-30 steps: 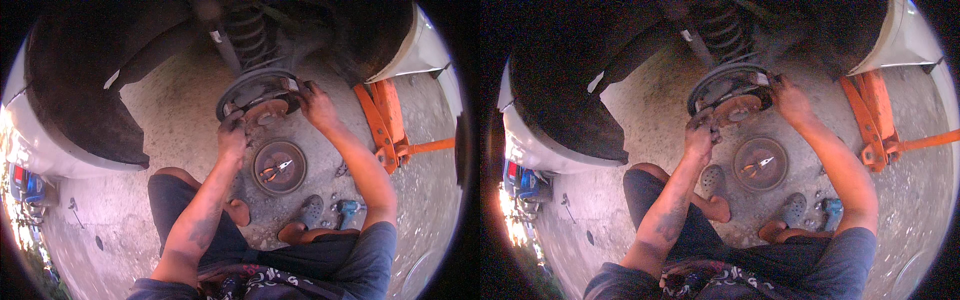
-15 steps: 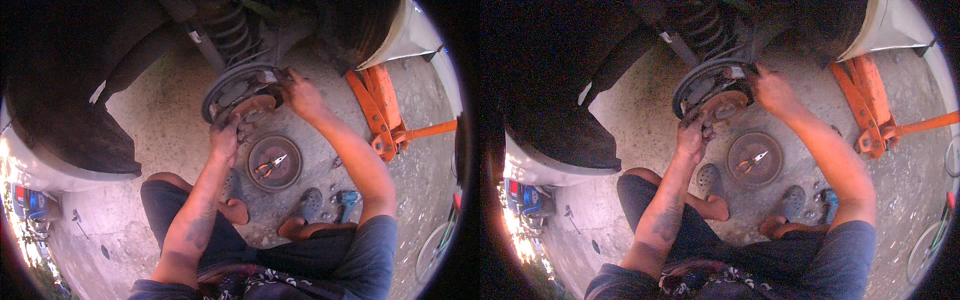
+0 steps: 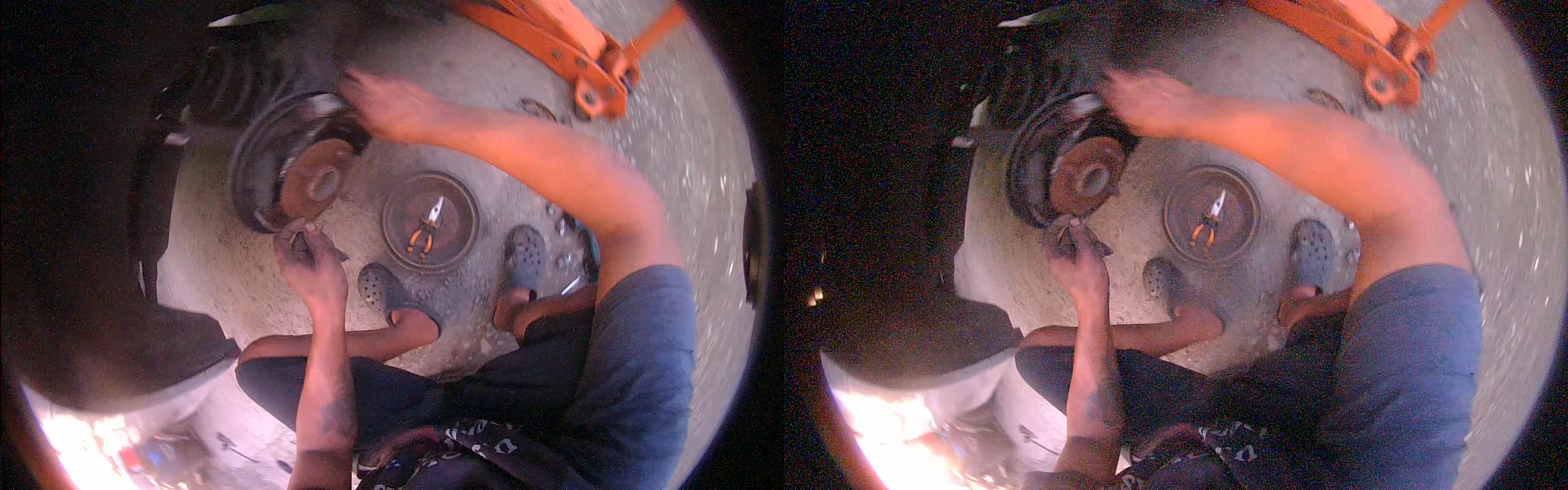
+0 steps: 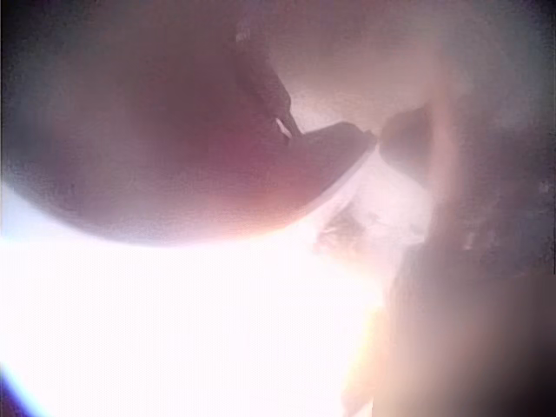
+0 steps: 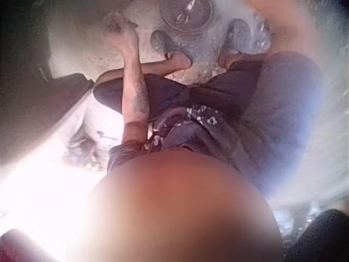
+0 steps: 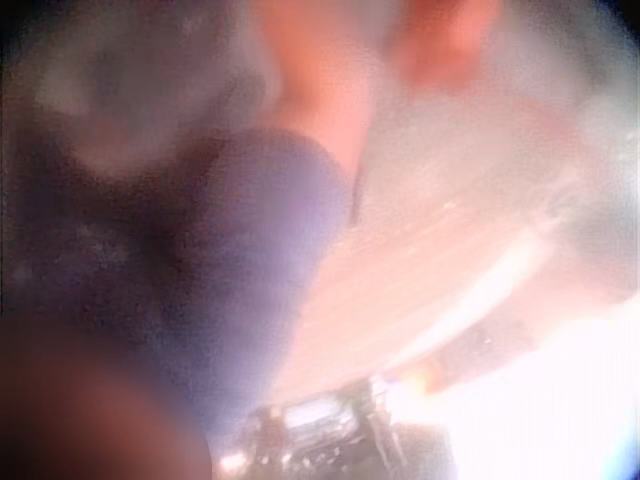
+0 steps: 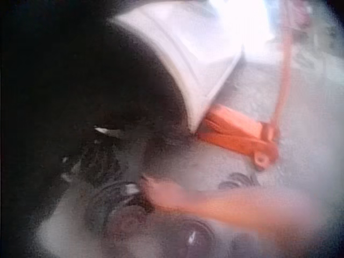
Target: The person is working on a car's brake assembly, using pliers and a screwdriver to adjust and secure brake components. The person manipulates brake shoes and related parts while seated on the ground.
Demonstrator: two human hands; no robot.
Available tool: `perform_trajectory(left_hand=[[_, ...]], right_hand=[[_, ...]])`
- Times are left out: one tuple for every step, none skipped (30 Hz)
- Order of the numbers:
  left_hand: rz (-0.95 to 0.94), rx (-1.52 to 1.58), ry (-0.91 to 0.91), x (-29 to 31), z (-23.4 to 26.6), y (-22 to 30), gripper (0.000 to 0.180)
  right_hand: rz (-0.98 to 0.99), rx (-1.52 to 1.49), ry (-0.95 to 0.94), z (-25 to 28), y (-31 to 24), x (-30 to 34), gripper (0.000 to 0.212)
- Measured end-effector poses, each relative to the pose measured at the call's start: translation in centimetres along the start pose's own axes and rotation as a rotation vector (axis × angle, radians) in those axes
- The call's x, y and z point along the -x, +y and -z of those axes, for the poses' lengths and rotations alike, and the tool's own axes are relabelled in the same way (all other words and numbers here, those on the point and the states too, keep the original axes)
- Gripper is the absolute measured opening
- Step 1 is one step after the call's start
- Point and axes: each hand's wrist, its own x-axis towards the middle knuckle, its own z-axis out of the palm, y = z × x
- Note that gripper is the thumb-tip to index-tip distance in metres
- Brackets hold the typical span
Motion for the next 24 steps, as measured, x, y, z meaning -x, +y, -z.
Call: perform_trajectory(left_hand=[[-0.018, -0.038, -0.073, 0.2, -0.4, -0.5, 0.042], [-0.005, -0.105, -0.175, 0.4, -1.0, -1.0, 0.043], [0.006, -0.16, -0.276, 0.3, -1.5, -1.5, 0.043], [0.019, -0.208, -0.371, 0.4, -2.1, -1.9, 0.044], [0.052, -0.233, -0.416, 0.4, -2.9, -2.4, 0.045], [0.085, -0.262, -0.458, 0.3, -3.7, -2.7, 0.047], [0.118, -0.292, -0.506, 0.3, -4.3, -2.9, 0.048], [0.146, -0.317, -0.502, 0.3, -4.8, -3.1, 0.049], [0.176, -0.342, -0.5, 0.4, -5.2, -3.1, 0.05], [0.201, -0.361, -0.496, 0.4, -5.6, -3.2, 0.051], [0.204, -0.354, -0.5, 0.3, -5.9, -3.2, 0.051], [0.208, -0.346, -0.499, 0.3, -6.0, -3.3, 0.051], [0.2, -0.328, -0.499, 0.3, -6.0, -3.4, 0.051], [0.22, -0.341, -0.505, 0.3, -6.0, -3.5, 0.051], [0.225, -0.346, -0.504, 0.1, -6.0, -3.6, 0.051], [0.209, -0.343, -0.495, -0.1, -5.8, -3.5, 0.051], [0.194, -0.35, -0.499, -0.3, -5.7, -3.5, 0.051], [0.165, -0.348, -0.499, -0.4, -5.7, -3.5, 0.051], [0.175, -0.369, -0.489, -0.4, -5.6, -3.4, 0.052], [0.096, -0.395, -0.492, -0.4, -5.4, -3.3, 0.05], [0.058, -0.442, -0.489, -0.3, -5.4, -3.2, 0.048], [0.011, -0.479, -0.496, -0.4, -5.4, -3.1, 0.046], [0.034, -0.487, -0.481, -0.3, -5.4, -2.9, 0.047], [0.04, -0.484, -0.469, -0.4, -5.3, -2.8, 0.047]], right_hand=[[0.026, 0.044, -0.025, 0.2, -0.1, -0.3, 0.037], [0.052, 0.004, -0.077, 0.6, -0.1, -0.5, 0.037], [0.069, -0.034, -0.174, 1.1, 0.0, -1.1, 0.036], [0.114, -0.025, -0.173, 1.4, -0.4, -1.7, 0.031], [0.179, -0.007, -0.136, 1.8, -0.7, -2.4, 0.027], [0.19, -0.032, -0.157, 2.0, -1.1, -2.9, 0.023], [0.2, -0.058, -0.173, 2.2, -1.6, -3.3, 0.021], [0.205, -0.091, -0.149, 2.3, -2.0, -3.6, 0.02], [0.214, -0.122, -0.146, 2.4, -2.2, -3.5, 0.02], [0.216, -0.144, -0.122, 2.4, -2.2, -3.3, 0.021], [0.222, -0.163, -0.121, 2.5, -2.3, -3.2, 0.021], [0.228, -0.177, -0.113, 2.6, -2.3, -3.0, 0.022], [0.208, -0.198, -0.131, 2.7, -2.2, -2.9, 0.021], [0.192, -0.212, -0.139, 2.9, -2.2, -2.8, 0.021], [0.194, -0.232, -0.137, 3.1, -2.3, -3.0, 0.02], [0.167, -0.24, -0.143, 3.3, -2.4, -3.1, 0.019], [0.156, -0.244, -0.167, 3.5, -2.3, -3.1, 0.019], [0.172, -0.219, -0.157, 3.6, -2.4, -3.3, 0.018], [0.179, -0.18, -0.184, 3.6, -2.4, -3.4, 0.018], [0.164, -0.174, -0.201, 3.3, -2.5, -3.5, 0.018], [0.157, -0.16, -0.198, 3.1, -2.7, -3.6, 0.019], [0.114, -0.131, -0.232, 2.8, -2.7, -3.9, 0.019], [0.085, -0.105, -0.233, 2.5, -2.9, -4.1, 0.021], [0.1, -0.085, -0.194, 2.2, -3.1, -4.2, 0.02]])
